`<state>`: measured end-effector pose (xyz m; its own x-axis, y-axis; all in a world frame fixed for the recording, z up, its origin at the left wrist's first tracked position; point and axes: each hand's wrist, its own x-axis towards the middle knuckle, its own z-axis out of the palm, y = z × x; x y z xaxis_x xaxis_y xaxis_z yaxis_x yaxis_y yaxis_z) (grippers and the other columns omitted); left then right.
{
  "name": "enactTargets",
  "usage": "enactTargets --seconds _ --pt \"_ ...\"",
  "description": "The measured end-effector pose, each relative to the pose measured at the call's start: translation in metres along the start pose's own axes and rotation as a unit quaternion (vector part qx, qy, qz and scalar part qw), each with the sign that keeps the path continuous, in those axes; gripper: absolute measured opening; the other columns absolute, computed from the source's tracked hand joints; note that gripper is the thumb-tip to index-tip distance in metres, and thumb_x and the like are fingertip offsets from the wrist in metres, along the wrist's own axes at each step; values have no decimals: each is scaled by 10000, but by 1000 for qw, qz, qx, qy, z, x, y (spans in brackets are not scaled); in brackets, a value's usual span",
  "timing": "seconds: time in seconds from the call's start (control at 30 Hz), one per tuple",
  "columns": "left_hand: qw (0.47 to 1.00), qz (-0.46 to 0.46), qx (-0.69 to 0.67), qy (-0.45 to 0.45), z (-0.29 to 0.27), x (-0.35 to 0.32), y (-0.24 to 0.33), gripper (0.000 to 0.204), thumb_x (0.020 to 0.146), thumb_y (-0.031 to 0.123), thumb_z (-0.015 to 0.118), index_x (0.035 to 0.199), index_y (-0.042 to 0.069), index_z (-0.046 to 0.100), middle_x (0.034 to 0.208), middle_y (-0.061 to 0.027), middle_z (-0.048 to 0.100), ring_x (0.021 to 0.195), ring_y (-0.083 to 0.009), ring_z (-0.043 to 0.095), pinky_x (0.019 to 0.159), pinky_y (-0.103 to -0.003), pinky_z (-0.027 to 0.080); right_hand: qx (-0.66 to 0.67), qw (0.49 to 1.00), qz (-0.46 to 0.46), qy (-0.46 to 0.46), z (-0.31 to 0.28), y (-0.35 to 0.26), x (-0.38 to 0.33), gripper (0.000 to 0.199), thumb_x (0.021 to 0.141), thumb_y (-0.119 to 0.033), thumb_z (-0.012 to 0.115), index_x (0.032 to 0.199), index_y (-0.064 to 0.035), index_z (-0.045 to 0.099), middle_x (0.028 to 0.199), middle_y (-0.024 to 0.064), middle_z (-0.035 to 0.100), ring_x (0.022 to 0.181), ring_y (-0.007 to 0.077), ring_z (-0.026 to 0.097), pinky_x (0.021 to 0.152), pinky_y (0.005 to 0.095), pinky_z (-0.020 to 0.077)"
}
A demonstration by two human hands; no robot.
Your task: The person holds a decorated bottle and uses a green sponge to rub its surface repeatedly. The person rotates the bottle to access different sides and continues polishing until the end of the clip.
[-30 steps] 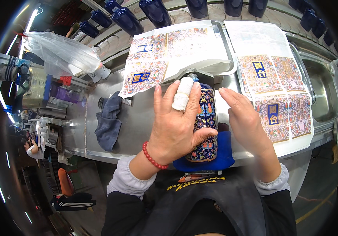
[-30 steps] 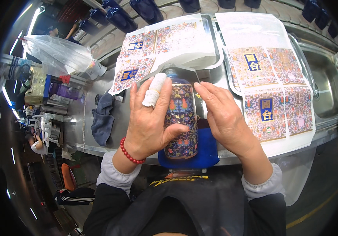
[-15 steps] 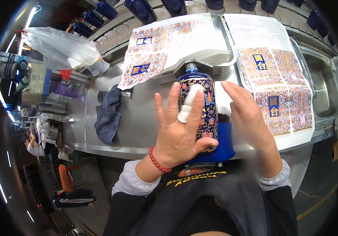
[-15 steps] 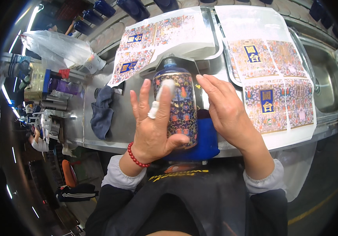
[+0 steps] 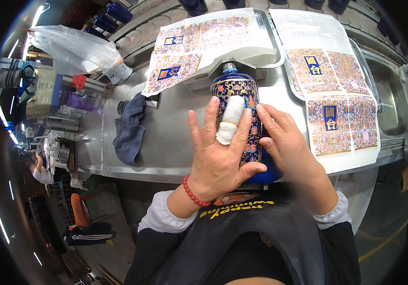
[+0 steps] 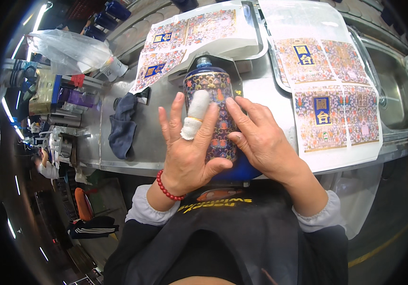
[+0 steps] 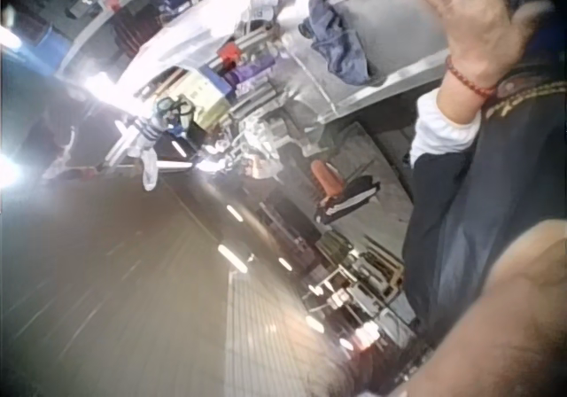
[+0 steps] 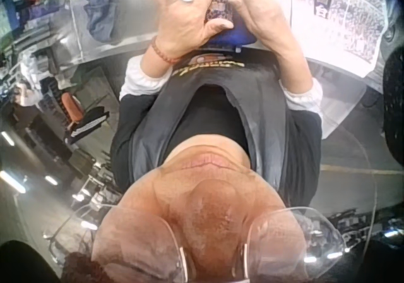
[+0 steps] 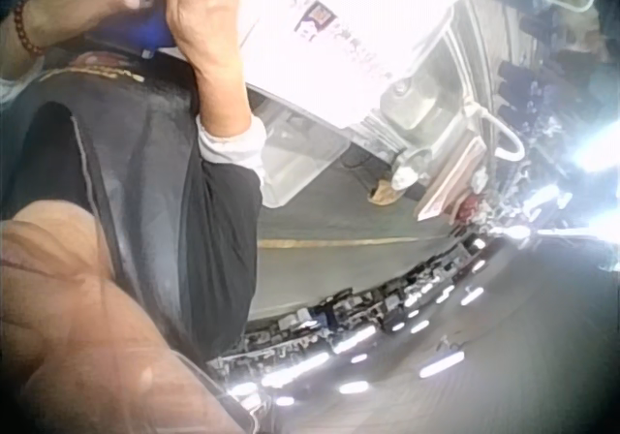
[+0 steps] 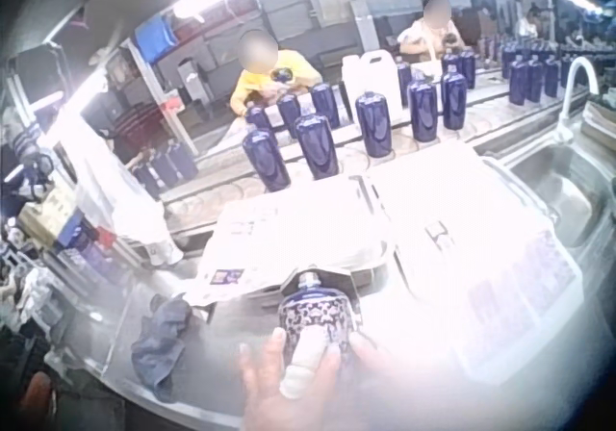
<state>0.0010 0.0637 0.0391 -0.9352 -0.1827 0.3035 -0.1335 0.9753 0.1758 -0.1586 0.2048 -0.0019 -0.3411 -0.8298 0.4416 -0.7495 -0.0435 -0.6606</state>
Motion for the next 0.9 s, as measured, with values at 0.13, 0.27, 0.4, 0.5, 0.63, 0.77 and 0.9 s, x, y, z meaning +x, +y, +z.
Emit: enactTargets --seconds 0.13,0.27,0.4,0.5,0.63,0.77,0.9 --pt "996 -27 -70 57 -4 -4 -2 922 959 750 406 1508 16 503 1548 -242 457 1514 -482 218 1205 -669 6 9 1000 2 14 0 -1 -2 583 939 -126 691 1476 7 506 1400 265 550 1225 444 549 1052 473 465" --pt "1000 -20 7 23 -4 -7 -2 905 959 745 415 1504 30 515 1548 -242 456 1514 -479 219 1208 -665 8 6 1000 -1 10 1 -2 -2 586 941 -139 689 1473 21 503 1398 262 550 1220 441 550 1048 474 466" --pt "1000 2 21 5 1 -5 3 882 962 744 412 1481 44 546 1558 -199 463 1516 -466 221 1204 -676 7 1 1000 -11 8 3 -2 -2 578 948 -143 682 1467 35 500 1384 257 556 1204 436 555 1038 471 469" --pt "999 -5 -26 46 -2 -9 1 857 967 733 420 1454 46 578 1531 -188 501 1506 -471 246 1215 -654 11 11 1000 -14 15 2 -2 -3 577 949 -141 681 1464 42 498 1377 255 559 1194 434 557 1030 471 470" --pt "998 -21 -12 52 -4 -19 -1 807 984 714 415 1430 73 617 1504 -188 532 1490 -448 292 1224 -636 12 6 1000 -13 11 1 -2 -4 578 948 -134 678 1467 42 494 1375 249 561 1191 432 556 1027 470 471" --pt "999 -10 10 43 1 -23 1 798 993 710 395 1426 79 624 1511 -182 527 1489 -434 298 1222 -641 26 4 1000 -17 7 3 -2 -4 576 947 -127 677 1467 41 494 1374 245 562 1189 432 557 1027 469 470" --pt "999 16 0 41 3 -23 0 803 991 713 397 1431 80 619 1511 -174 530 1488 -434 299 1222 -646 30 7 1000 -20 9 4 -1 -5 579 948 -123 675 1472 38 489 1380 243 559 1192 430 556 1027 470 469"
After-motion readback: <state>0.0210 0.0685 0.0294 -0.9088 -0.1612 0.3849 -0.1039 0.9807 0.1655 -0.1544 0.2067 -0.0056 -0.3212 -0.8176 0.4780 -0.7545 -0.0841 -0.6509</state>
